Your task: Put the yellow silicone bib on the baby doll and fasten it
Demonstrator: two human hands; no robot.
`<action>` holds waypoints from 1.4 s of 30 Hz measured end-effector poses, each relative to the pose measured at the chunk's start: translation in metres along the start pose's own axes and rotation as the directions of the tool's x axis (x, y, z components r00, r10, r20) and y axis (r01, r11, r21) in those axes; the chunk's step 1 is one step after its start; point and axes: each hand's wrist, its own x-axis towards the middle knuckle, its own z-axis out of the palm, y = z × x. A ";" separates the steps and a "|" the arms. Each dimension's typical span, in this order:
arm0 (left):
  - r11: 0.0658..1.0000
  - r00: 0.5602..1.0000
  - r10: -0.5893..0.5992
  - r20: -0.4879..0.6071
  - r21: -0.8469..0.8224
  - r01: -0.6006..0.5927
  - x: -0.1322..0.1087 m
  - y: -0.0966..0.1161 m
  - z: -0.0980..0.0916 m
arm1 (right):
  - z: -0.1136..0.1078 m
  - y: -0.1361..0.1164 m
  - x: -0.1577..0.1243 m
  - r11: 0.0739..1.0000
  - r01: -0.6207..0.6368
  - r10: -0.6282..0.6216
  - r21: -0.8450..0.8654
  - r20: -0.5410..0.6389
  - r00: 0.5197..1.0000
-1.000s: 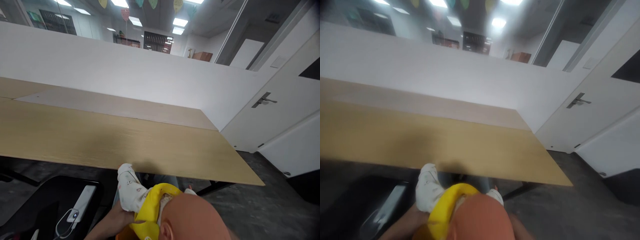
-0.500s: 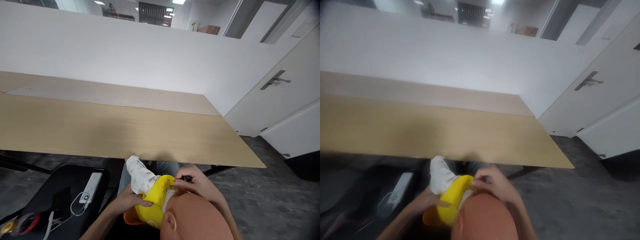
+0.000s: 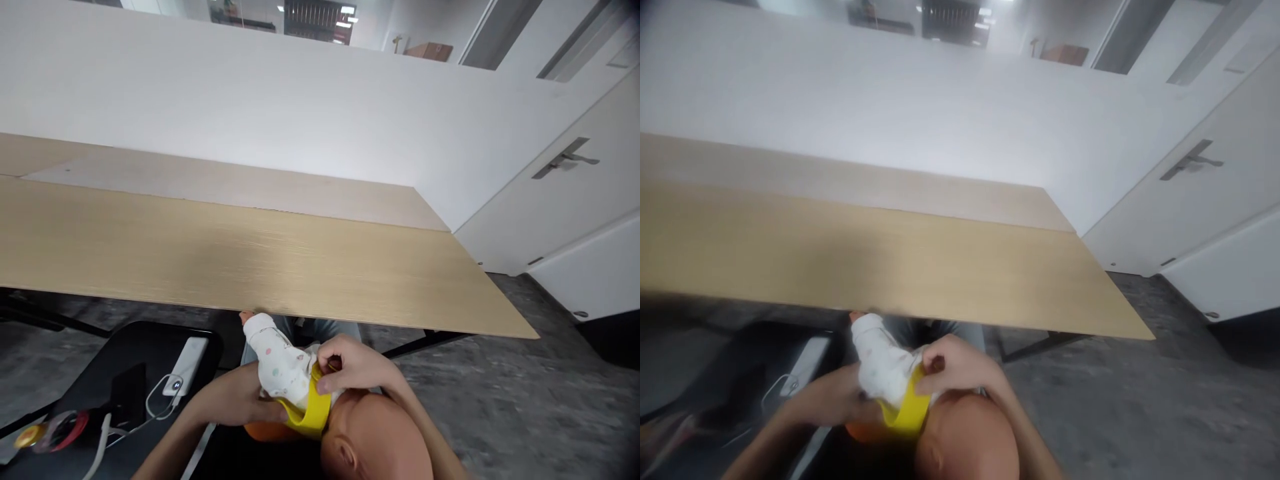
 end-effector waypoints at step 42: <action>0.987 0.991 0.127 0.030 0.098 -0.130 0.052 0.002 0.014 | 0.035 0.028 0.005 0.717 0.165 0.152 0.677 -0.384 0.911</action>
